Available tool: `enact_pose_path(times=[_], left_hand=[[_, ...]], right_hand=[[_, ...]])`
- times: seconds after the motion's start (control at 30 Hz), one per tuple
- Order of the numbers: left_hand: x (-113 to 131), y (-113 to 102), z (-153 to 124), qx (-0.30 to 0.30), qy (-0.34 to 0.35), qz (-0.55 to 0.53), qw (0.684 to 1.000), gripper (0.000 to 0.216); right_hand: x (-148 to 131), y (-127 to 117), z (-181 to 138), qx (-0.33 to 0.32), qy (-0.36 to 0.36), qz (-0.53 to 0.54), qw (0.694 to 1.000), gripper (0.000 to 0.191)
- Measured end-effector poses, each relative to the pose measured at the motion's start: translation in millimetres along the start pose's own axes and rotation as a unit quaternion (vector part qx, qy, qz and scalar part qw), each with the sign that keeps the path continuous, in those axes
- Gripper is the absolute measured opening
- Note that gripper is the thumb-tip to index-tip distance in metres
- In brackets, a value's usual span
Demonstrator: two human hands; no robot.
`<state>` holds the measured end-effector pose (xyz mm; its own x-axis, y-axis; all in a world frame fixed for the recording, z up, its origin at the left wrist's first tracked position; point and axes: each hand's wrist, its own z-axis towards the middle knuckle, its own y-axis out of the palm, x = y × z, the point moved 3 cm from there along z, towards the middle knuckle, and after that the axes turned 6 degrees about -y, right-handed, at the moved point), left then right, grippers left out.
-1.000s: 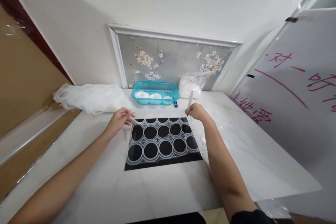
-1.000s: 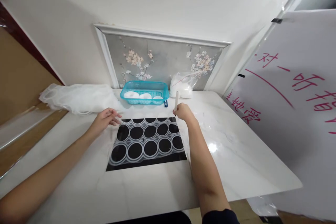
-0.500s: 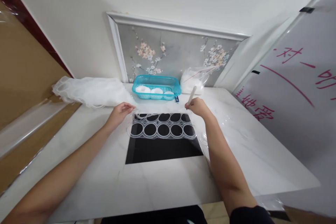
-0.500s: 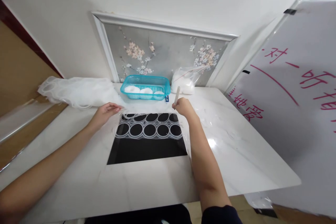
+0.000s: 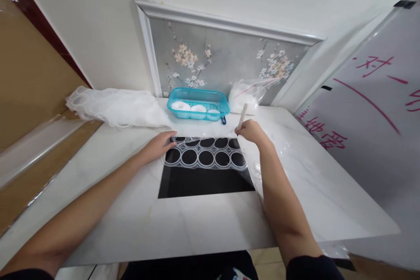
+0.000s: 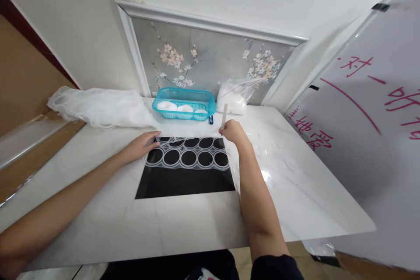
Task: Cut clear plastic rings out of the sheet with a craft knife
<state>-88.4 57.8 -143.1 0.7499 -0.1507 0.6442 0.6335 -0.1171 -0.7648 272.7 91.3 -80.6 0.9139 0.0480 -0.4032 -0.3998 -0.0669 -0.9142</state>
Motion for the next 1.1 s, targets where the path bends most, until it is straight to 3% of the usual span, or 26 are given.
enact_pose_path(times=[0.37, 0.63, 0.77, 0.9, 1.0, 1.1], left_hand=[[-9, 0, 2, -0.017, 0.015, 0.029, 0.999, 0.079], [-9, -3, 6, 0.002, 0.028, -0.005, 1.000, 0.073], [-8, -6, 7, 0.014, 0.037, -0.017, 0.999, 0.049], [-9, -7, 5, 0.037, 0.023, -0.014, 0.999, 0.050], [-10, -7, 3, 0.045, 0.017, -0.009, 0.999, 0.056], [-8, -7, 1, 0.037, 0.025, 0.009, 0.999, 0.062]], right_hand=[[-4, -9, 0, 0.128, -0.014, 0.096, 0.987, 0.024], [1, -8, 4, 0.208, -0.017, 0.159, 0.965, 0.026], [11, -14, 5, 0.218, -0.025, 0.206, 0.954, 0.032], [20, -21, 3, 0.241, -0.026, 0.267, 0.933, 0.036], [20, -19, 4, 0.227, -0.015, 0.222, 0.948, 0.032], [16, -8, 7, 0.169, -0.005, 0.166, 0.972, 0.019]])
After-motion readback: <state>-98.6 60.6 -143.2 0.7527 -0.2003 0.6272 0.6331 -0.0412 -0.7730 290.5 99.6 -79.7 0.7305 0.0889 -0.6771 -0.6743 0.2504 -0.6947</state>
